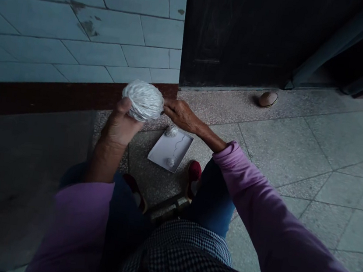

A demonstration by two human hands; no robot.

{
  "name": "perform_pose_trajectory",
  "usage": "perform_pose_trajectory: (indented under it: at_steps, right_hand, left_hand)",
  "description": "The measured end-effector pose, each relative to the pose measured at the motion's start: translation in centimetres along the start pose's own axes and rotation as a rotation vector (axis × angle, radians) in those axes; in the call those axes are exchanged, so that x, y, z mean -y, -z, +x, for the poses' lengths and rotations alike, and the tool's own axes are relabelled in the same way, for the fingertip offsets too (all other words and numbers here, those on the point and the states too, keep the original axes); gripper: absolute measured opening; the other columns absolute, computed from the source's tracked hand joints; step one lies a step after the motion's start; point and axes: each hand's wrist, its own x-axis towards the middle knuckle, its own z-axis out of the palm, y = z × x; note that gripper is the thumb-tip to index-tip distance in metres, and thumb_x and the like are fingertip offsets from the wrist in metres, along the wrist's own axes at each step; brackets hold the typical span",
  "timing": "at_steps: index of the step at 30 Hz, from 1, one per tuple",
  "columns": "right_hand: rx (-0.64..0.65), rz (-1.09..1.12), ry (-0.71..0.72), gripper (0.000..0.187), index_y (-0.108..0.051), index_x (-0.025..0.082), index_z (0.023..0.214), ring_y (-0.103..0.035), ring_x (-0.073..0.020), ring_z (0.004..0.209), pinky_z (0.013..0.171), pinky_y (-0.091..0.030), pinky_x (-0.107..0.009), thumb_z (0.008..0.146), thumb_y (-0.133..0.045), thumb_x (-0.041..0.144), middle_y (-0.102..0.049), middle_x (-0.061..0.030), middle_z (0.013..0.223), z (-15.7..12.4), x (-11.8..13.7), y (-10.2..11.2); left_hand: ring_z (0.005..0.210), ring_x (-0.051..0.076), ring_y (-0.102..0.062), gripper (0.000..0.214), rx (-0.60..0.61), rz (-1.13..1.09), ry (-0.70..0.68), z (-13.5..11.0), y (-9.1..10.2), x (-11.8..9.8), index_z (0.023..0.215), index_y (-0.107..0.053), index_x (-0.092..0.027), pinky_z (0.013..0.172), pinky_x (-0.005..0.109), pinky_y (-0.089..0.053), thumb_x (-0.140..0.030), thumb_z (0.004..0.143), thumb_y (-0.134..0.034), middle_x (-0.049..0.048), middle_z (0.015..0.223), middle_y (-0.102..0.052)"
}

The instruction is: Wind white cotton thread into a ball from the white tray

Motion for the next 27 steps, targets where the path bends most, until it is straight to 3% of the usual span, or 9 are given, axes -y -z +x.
perform_pose_trajectory:
  at_steps: [3,6,8,10,17,22,27]
  right_hand:
    - [0.111,-0.021,0.012,0.032,-0.070,0.025,0.100,-0.076,-0.0260,0.107,0.107,-0.057,-0.037,0.131,-0.066,0.024,-0.083,-0.0064,0.108,-1.5,1.1,-1.1]
    - [0.202,0.077,0.106,0.035,-0.071,0.025,0.100,-0.076,-0.0258,0.100,0.101,-0.058,-0.037,0.134,-0.069,0.034,-0.081,-0.0054,0.102,-2.8,2.2,-1.7]
    - [0.191,0.156,0.154,0.039,-0.074,0.024,0.105,-0.077,-0.0256,0.100,0.100,-0.059,-0.037,0.138,-0.066,0.045,-0.082,-0.0057,0.104,-3.2,2.7,-1.3]
    - [0.114,0.193,0.146,0.046,-0.076,0.024,0.108,-0.077,-0.0262,0.104,0.102,-0.060,-0.038,0.139,-0.062,0.055,-0.083,-0.0075,0.109,-3.2,3.0,-0.5]
    - [-0.087,0.175,0.027,0.066,-0.061,0.027,0.091,-0.069,-0.0252,0.101,0.100,-0.058,-0.039,0.139,-0.057,0.073,-0.074,-0.0083,0.100,-2.0,1.8,1.9]
    - [-0.103,0.189,-0.053,0.060,-0.062,0.028,0.089,-0.069,-0.0281,0.107,0.102,-0.060,-0.041,0.136,-0.068,0.066,-0.075,-0.0082,0.097,-1.1,0.7,1.7]
    - [-0.139,0.221,-0.065,0.062,-0.061,0.029,0.089,-0.067,-0.0272,0.110,0.102,-0.059,-0.041,0.137,-0.065,0.068,-0.074,-0.0079,0.094,0.1,-0.2,0.9]
  left_hand:
    - [0.163,0.051,-0.070,0.098,-0.047,0.033,-0.059,0.9,0.7,0.1,0.130,-0.079,-0.027,0.133,0.071,-0.068,-0.092,0.066,-0.113,0.0170,0.134,-0.089]
    - [0.144,0.044,-0.077,0.099,-0.164,0.144,-0.091,1.7,1.6,0.7,0.124,-0.077,-0.025,0.126,0.065,-0.069,-0.086,0.058,-0.120,0.0107,0.122,-0.085]
    - [0.130,0.038,-0.078,0.102,-0.232,0.274,-0.113,1.8,2.1,1.3,0.123,-0.077,-0.024,0.122,0.059,-0.068,-0.082,0.053,-0.124,0.0057,0.116,-0.084]
    - [0.123,0.034,-0.080,0.100,-0.235,0.387,-0.112,1.6,2.3,1.8,0.126,-0.078,-0.024,0.119,0.055,-0.067,-0.082,0.057,-0.122,0.0027,0.113,-0.084]
    - [0.114,0.038,-0.083,0.083,-0.078,0.455,0.077,-0.1,1.2,2.1,0.117,-0.093,-0.025,0.116,0.057,-0.068,-0.077,0.059,-0.118,0.0092,0.117,-0.094]
    - [0.130,0.047,-0.085,0.063,0.109,0.308,0.157,-0.3,0.7,2.2,0.105,-0.089,-0.027,0.131,0.067,-0.065,-0.069,0.068,-0.119,0.0097,0.107,-0.091]
    - [0.137,0.055,-0.086,0.068,0.166,0.212,0.274,-0.6,1.1,2.0,0.103,-0.085,-0.026,0.122,0.072,-0.073,-0.071,0.065,-0.118,0.0141,0.095,-0.086]
